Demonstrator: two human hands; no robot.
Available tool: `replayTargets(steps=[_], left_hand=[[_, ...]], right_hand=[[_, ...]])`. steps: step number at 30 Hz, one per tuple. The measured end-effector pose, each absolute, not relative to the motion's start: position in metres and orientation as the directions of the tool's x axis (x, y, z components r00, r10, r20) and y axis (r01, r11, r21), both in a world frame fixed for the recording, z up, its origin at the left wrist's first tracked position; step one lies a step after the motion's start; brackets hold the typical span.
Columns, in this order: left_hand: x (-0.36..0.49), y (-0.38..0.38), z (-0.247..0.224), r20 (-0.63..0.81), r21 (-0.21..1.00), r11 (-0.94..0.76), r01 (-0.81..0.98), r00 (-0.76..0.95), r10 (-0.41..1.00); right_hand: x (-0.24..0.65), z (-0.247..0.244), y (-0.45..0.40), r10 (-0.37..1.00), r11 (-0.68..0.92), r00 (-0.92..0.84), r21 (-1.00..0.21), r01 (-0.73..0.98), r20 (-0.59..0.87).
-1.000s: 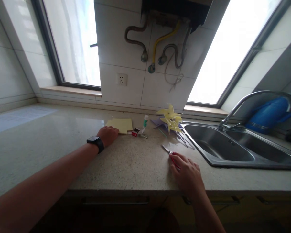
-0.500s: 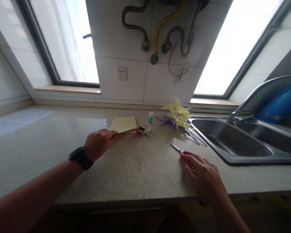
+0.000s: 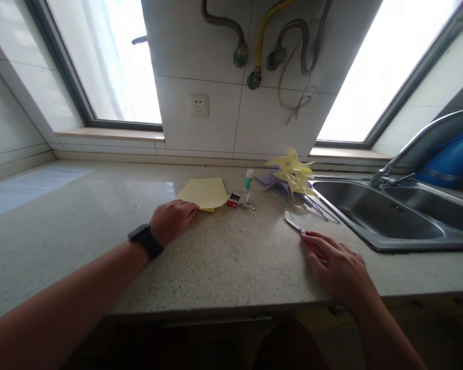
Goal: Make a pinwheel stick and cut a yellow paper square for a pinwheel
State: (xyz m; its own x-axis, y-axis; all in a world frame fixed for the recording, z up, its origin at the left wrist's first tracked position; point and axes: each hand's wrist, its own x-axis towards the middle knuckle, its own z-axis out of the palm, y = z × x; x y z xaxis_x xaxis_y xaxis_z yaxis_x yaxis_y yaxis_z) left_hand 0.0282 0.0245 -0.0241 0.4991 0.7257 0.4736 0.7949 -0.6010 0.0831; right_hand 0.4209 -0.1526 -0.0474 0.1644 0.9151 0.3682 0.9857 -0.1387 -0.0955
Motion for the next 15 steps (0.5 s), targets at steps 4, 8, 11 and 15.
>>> replayTargets(steps=[4,8,11,15], left_hand=[[0.027,-0.002,-0.005,0.554,-0.009,-0.665,0.747,0.557,0.618],[0.033,-0.037,0.024,0.648,-0.138,-0.749,0.648,0.631,0.426],[0.046,-0.065,0.028,0.682,-0.181,-0.819,0.544,0.67,0.294],[0.067,-0.091,0.001,0.571,-0.071,-0.92,0.385,0.772,0.279]], right_hand=[[0.419,-0.046,-0.153,0.888,-0.236,0.256,-0.1,0.967,0.381],[0.417,-0.046,-0.153,0.879,-0.249,0.276,-0.119,0.961,0.388],[0.417,-0.048,-0.153,0.87,-0.253,0.283,-0.127,0.959,0.404],[0.417,-0.047,-0.156,0.828,-0.185,0.238,-0.154,0.971,0.508]])
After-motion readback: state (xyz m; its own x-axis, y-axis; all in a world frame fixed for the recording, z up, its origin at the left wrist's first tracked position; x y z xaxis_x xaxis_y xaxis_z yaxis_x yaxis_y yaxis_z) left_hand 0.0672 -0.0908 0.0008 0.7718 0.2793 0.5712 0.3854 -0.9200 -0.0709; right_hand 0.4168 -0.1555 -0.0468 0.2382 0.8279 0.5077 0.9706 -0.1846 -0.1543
